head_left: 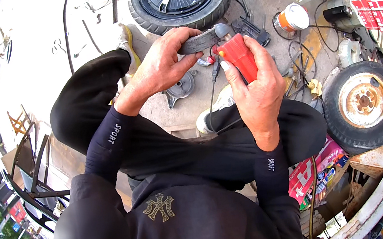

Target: The person sits on the ground and uses a red rotary tool to grind and smooth the edges of a metal brake shoe. They then pick up a spray can and apply lubricant to the treated metal part.

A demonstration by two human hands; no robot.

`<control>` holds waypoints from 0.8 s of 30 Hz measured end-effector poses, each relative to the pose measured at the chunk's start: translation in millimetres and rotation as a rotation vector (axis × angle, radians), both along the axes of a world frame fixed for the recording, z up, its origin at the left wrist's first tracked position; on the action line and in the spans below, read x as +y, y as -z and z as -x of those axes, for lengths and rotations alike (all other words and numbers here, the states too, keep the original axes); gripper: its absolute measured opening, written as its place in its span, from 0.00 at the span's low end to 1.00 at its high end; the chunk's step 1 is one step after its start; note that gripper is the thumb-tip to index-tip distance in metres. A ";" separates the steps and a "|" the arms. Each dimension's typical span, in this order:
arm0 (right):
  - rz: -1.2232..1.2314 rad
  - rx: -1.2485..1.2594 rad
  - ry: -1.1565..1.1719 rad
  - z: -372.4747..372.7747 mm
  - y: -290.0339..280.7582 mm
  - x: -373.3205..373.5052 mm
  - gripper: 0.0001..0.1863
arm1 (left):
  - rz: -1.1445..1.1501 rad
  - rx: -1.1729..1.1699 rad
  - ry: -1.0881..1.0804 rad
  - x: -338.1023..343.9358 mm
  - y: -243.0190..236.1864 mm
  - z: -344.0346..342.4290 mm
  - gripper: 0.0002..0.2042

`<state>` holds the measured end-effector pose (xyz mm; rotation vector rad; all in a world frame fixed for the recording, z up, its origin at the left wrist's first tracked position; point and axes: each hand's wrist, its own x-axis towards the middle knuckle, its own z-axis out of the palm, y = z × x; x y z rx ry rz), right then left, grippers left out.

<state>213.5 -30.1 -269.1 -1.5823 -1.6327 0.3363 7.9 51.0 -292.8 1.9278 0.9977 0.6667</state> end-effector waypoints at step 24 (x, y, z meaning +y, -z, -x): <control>0.033 -0.018 -0.005 2.5 -0.5 -3.3 0.29 | 0.448 -0.124 0.092 -1.6 -1.4 4.4 0.28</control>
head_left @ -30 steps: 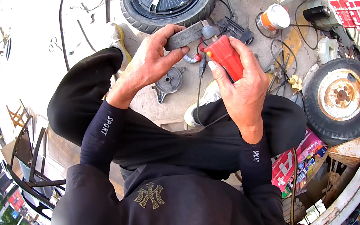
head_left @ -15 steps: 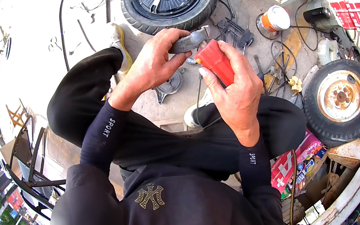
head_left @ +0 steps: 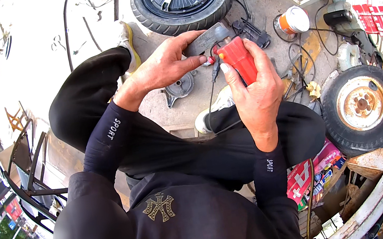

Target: The person sits on the ground and uses a red rotary tool to grind and smooth the edges of a metal brake shoe. They then pick up a spray can and apply lubricant to the treated metal part.

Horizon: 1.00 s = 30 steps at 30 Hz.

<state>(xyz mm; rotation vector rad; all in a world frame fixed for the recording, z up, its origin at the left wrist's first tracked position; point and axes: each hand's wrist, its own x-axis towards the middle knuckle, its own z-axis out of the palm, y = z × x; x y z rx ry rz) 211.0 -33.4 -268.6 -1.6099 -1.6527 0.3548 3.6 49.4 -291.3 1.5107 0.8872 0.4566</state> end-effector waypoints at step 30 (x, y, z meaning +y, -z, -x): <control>0.038 -0.045 0.111 -9.3 -0.1 4.8 0.31 | 0.017 -0.035 -0.068 1.6 -1.0 0.7 0.27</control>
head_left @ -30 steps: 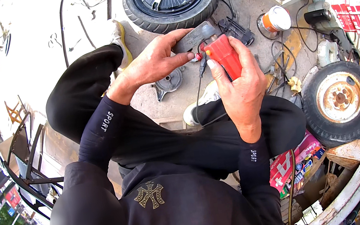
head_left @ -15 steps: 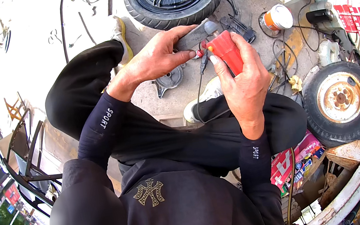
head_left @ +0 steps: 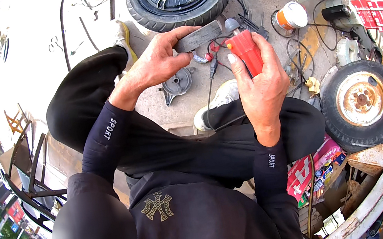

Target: The person sits on the ground and uses a red rotary tool to grind and smooth the edges of a metal brake shoe. They then pick up a spray can and apply lubricant to the treated metal part.

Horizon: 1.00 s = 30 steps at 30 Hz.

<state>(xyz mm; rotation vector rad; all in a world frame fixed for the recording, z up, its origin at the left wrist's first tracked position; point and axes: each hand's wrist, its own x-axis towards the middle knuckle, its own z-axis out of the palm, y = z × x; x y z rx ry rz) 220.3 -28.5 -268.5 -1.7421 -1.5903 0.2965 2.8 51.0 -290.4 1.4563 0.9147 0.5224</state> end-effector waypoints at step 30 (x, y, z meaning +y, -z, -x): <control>-0.040 0.106 -0.178 11.9 -5.1 -9.1 0.32 | -0.185 0.029 0.017 -0.1 -0.8 -2.6 0.26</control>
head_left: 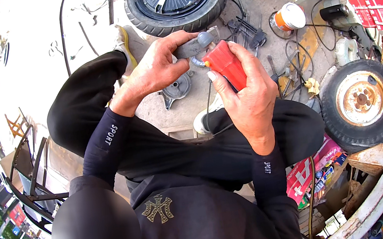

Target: The person sits on the ground and uses a red rotary tool to grind and smooth the edges of a metal brake shoe. They then pick up a spray can and apply lubricant to the treated metal part.

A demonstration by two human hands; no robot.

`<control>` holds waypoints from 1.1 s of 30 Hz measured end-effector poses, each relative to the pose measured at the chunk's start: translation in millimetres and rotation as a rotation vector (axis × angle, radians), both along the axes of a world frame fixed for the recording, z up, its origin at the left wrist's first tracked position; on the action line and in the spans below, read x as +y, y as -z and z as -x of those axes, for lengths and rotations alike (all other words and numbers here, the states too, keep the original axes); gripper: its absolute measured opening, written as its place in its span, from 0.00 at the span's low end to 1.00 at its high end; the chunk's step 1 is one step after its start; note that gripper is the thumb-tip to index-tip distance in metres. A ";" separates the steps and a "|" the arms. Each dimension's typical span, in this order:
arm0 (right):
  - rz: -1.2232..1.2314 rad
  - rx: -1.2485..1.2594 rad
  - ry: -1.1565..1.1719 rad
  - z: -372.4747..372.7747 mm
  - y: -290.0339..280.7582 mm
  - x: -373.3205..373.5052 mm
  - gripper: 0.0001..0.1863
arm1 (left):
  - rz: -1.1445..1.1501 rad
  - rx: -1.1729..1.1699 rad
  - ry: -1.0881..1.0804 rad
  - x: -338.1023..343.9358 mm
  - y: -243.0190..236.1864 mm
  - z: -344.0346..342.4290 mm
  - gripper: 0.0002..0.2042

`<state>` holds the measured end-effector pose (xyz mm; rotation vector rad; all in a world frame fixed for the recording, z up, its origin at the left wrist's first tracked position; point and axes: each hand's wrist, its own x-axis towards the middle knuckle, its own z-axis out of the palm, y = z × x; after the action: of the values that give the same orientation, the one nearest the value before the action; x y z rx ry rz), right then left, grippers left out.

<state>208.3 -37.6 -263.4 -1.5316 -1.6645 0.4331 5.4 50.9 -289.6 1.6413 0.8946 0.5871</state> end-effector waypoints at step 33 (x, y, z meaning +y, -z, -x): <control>0.047 -0.068 0.129 -2.5 -1.4 1.2 0.29 | 0.366 -0.042 -0.120 3.4 2.4 6.2 0.27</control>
<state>210.9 -36.4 -262.0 -1.6944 -1.6054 0.3573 -0.8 54.3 -292.0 1.2486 1.0094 0.5032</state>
